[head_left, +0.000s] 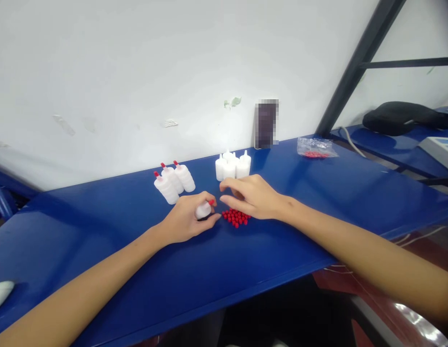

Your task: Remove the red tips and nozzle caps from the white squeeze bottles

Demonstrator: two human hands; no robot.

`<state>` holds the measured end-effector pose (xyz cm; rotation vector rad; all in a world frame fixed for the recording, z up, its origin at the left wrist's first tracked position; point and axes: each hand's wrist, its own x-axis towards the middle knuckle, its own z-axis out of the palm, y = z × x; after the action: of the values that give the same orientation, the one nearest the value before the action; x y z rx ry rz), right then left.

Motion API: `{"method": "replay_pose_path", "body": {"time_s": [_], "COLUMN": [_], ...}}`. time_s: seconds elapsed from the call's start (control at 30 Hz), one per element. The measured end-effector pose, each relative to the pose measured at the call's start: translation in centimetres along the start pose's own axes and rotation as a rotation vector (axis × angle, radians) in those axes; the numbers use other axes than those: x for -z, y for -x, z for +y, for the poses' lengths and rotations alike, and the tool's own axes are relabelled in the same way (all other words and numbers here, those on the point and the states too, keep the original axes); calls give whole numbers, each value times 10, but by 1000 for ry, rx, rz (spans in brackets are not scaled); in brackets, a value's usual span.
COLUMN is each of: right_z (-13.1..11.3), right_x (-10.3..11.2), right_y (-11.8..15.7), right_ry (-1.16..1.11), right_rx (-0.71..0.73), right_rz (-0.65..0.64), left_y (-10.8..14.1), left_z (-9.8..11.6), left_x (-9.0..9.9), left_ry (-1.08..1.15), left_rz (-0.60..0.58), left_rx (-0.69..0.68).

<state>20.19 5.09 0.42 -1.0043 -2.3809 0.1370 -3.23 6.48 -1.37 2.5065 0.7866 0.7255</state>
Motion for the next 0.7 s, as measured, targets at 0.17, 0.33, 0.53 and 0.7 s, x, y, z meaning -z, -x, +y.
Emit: {"method": "replay_pose_path", "body": {"time_s": [0.17,0.33,0.53,0.7], "right_z": [-18,-22,-19,-15], "right_x": [-10,-12,-11,-13], "right_y": [-5,-9,-10,-10], "right_ry": [97,97,-95,-211], "right_rx": [165,256,270,194], "right_rz": [-61,-126,-147,-175], "left_y": [1,2,3,3], "left_z": [-2,-6,-4,-2], "left_x": [-2,-4,-5,-6], "left_ry": [-180,-285,-196,-213], "left_rz": [2,27,28,69], "left_rx": [-130,-175,-223,-229]}}
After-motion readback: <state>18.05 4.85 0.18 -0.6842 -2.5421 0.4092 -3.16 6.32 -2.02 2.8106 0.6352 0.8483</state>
